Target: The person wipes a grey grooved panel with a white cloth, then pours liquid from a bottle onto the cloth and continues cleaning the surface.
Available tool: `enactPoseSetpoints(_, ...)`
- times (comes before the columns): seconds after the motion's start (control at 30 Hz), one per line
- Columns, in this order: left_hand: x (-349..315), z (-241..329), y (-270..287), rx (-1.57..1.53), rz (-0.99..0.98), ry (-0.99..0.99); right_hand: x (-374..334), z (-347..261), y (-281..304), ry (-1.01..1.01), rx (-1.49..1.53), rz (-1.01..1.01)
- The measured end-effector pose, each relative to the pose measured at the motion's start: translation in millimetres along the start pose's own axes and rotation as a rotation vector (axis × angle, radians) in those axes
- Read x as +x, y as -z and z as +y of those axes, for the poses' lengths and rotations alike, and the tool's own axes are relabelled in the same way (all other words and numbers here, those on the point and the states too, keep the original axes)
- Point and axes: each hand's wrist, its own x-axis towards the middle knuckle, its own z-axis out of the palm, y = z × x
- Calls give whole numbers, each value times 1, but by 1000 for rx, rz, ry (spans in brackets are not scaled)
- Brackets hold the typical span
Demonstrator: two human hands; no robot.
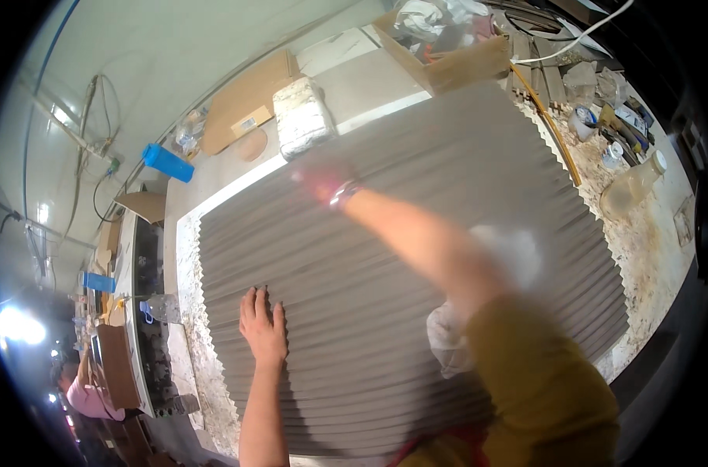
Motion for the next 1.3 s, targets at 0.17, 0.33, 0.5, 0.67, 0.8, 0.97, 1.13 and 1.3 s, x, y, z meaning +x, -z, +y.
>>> enactPoseSetpoints(0.17,-1,0,-2,-7,8,-3,-52,135,93,-167,-234,101)
enactPoseSetpoints(0.33,-4,-6,-5,51,7,-12,-28,83,92,-148,-183,48)
enactPoseSetpoints(0.5,2,1,-2,4,8,-43,0,-34,21,62,-150,-59)
enactPoseSetpoints(0.67,-4,-10,-5,13,14,-34,-18,42,26,10,-93,88)
enactPoseSetpoints(0.8,-1,-1,-5,17,17,-65,-88,217,128,-184,-260,312)
enactPoseSetpoints(0.97,0,-2,-7,54,28,-93,-135,312,232,-608,-444,334)
enactPoseSetpoints(1.13,-4,-12,-4,79,6,-5,-110,200,184,-249,-265,391)
enactPoseSetpoints(1.3,2,-2,-4,39,5,-29,-97,87,135,-30,-52,209)
